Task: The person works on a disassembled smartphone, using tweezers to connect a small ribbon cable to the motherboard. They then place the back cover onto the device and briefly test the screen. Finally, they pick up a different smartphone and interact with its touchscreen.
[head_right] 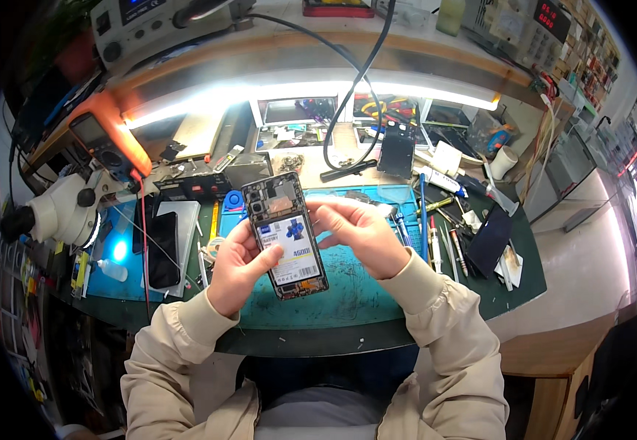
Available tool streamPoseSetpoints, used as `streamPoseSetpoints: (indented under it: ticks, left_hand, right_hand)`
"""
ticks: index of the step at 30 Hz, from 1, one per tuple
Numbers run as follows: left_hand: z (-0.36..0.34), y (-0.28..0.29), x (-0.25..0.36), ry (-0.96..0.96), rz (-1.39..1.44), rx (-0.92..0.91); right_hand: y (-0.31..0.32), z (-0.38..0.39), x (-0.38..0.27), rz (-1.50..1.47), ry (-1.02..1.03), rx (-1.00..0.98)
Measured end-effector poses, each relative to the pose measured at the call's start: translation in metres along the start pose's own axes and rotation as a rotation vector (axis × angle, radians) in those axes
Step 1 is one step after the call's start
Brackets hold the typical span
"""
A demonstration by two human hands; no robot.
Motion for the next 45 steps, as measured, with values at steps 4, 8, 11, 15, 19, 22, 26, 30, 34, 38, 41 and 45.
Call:
streamPoseSetpoints:
  ticks: [4,8,11,15,19,22,26,30,34,38,41,45]
  left_hand:
    - [0.008,-0.003,-0.011,0.025,-0.045,-0.040]
    - [0.016,-0.005,-0.012,0.028,-0.089,-0.049]
    - [0.018,-0.003,-0.012,0.005,-0.114,-0.050]
    - [0.020,-0.004,-0.011,0.006,-0.110,-0.035]
    - [0.021,-0.003,-0.011,-0.014,-0.141,-0.025]
    - [0.021,-0.003,-0.011,-0.037,-0.125,-0.011]
    - [0.022,-0.003,-0.010,-0.042,-0.162,-0.004]
    - [0.023,-0.002,-0.010,-0.060,-0.189,0.001]
    - [0.025,-0.001,-0.009,-0.108,-0.260,0.004]
    - [0.026,-0.002,-0.008,-0.127,-0.264,-0.004]
    - [0.026,-0.004,-0.009,-0.133,-0.253,-0.013]
    - [0.026,-0.006,-0.011,-0.088,-0.209,-0.011]
  right_hand:
    - [0.002,0.004,0.020,-0.030,-0.069,0.046]
    - [0.002,0.006,0.028,-0.013,-0.099,0.056]
    - [0.000,0.006,0.025,0.064,-0.001,0.091]
    - [0.002,0.009,0.023,0.149,0.139,0.145]
    - [-0.001,0.010,0.018,0.147,0.175,0.143]
    - [-0.002,0.010,0.018,0.121,0.172,0.147]
    - [-0.003,0.011,0.017,0.096,0.166,0.144]
    - [-0.003,0.012,0.019,0.065,0.139,0.144]
    - [-0.003,0.013,0.020,0.036,0.110,0.143]
    - [-0.005,0.015,0.018,-0.001,0.106,0.144]
    - [-0.005,0.016,0.019,-0.039,0.092,0.159]
    - [-0.005,0.018,0.025,-0.063,0.060,0.202]
Point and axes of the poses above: each hand's wrist, its own z-axis away from the middle knuckle, its own y-axis out of the back of the hand, x = y × z, the point moved 8 cm from there along -z, towards the middle knuckle, and after that the axes turned 13 degrees about x, right-handed, at the moved point
